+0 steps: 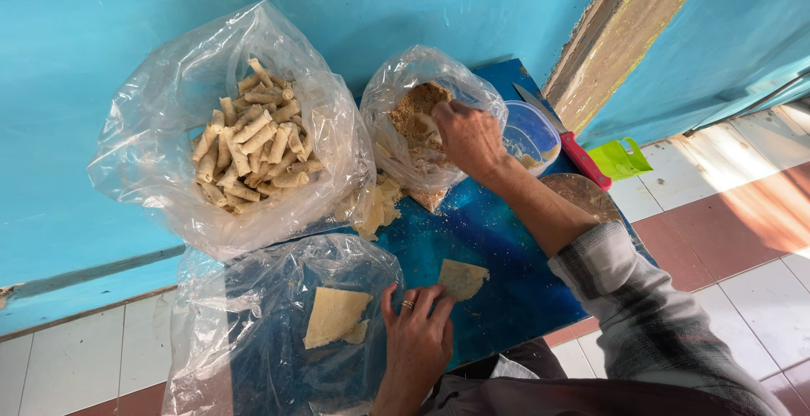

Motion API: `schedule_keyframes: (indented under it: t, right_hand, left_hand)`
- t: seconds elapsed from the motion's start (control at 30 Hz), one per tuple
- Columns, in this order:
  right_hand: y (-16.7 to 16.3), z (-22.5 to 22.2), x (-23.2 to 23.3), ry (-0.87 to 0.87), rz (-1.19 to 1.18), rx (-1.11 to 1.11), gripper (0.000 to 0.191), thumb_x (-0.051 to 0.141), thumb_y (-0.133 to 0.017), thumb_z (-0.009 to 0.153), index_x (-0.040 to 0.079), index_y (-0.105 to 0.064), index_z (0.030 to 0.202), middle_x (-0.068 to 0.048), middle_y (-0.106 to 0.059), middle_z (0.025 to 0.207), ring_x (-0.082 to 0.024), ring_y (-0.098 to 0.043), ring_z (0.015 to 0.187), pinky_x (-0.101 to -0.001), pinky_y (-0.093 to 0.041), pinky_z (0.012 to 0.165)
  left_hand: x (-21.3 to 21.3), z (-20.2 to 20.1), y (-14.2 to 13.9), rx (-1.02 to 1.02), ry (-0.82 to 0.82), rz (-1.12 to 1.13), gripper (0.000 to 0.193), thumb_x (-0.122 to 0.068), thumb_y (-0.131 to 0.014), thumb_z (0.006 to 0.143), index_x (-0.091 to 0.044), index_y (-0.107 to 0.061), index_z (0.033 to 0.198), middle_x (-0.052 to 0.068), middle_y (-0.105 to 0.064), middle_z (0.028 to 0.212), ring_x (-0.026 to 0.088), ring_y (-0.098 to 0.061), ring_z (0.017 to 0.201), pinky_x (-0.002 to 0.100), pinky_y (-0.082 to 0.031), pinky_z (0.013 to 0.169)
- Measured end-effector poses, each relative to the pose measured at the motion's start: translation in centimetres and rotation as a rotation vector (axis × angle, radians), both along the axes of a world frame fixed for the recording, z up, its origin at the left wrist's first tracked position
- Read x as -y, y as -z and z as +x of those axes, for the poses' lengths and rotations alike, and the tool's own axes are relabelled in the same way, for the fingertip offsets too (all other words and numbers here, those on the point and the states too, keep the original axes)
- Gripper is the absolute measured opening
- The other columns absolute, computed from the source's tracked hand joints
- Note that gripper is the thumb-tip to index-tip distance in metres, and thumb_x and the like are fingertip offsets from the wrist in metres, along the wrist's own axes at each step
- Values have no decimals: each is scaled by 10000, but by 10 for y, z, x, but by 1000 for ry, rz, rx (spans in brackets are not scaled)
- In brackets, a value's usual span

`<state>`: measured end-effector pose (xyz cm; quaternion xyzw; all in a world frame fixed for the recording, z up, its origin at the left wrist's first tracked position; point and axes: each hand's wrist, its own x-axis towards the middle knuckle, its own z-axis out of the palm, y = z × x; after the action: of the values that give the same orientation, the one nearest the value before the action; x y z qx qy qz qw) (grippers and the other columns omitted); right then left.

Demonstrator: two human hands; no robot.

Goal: The person picks up a hollow rolled wafer from a plastic bag, scoops brown filling from a bag with a spoon, presses the filling into the wafer tube, and places the filled roll back into the bag of finished rolls. They repeat this cycle continuously, occasionally repositioning the wafer sheet and scraping filling off the spoon.

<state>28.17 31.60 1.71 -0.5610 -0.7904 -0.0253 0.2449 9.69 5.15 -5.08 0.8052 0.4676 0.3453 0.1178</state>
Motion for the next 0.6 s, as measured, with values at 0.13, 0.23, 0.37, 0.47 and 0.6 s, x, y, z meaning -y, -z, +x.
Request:
schedule_keyframes:
  t: [0.13,0.23,0.37,0.47,0.6]
  right_hand:
    - [-3,2,6,-8,95,-39,134,128,-606,1005,15,-663,963,-157,-719,875,-332,-713,716,-457,-571,588]
    - [3,6,2,-61,115,-73,112,109,-622,1013,31,-665,947,-131,-726,900,-301,-727,740,-426,-578,599]
    - [20,2,-19,-63,282,145,81,20,-632,935,-10,-667,1001,-168,-686,1009,-288,-728,838,-352,-589,572]
    - [30,-11,-48,20,-7,425,54,-13,-631,924,-15,-666,966,-178,-650,1076,-250,-706,804,-353,-571,540]
    - [32,-36,-74,83,-41,671,118,81,-721,869,-8,-694,942,-136,-667,972,-194,-643,782,-342,-544,549]
  left_hand:
    - [0,0,0,0,-6,37,233,-43,-684,843,-88,-720,1069,57,-632,1165,278,-587,1120,641,-236,1116]
    - [0,0,1,0,-7,8,234,-35,-684,846,-87,-721,1071,50,-635,1167,270,-595,1132,631,-246,1125]
    - [-3,0,6,0,-1,8,253,-36,-696,833,-84,-725,1079,56,-631,1171,279,-587,1133,654,-227,1113]
    - [-2,0,14,-7,4,-5,251,-50,-705,844,-88,-722,1092,58,-618,1187,286,-576,1150,670,-225,1109]
    - [-2,0,22,5,6,39,235,-82,-714,876,-103,-720,1110,66,-600,1201,304,-559,1167,694,-216,1106]
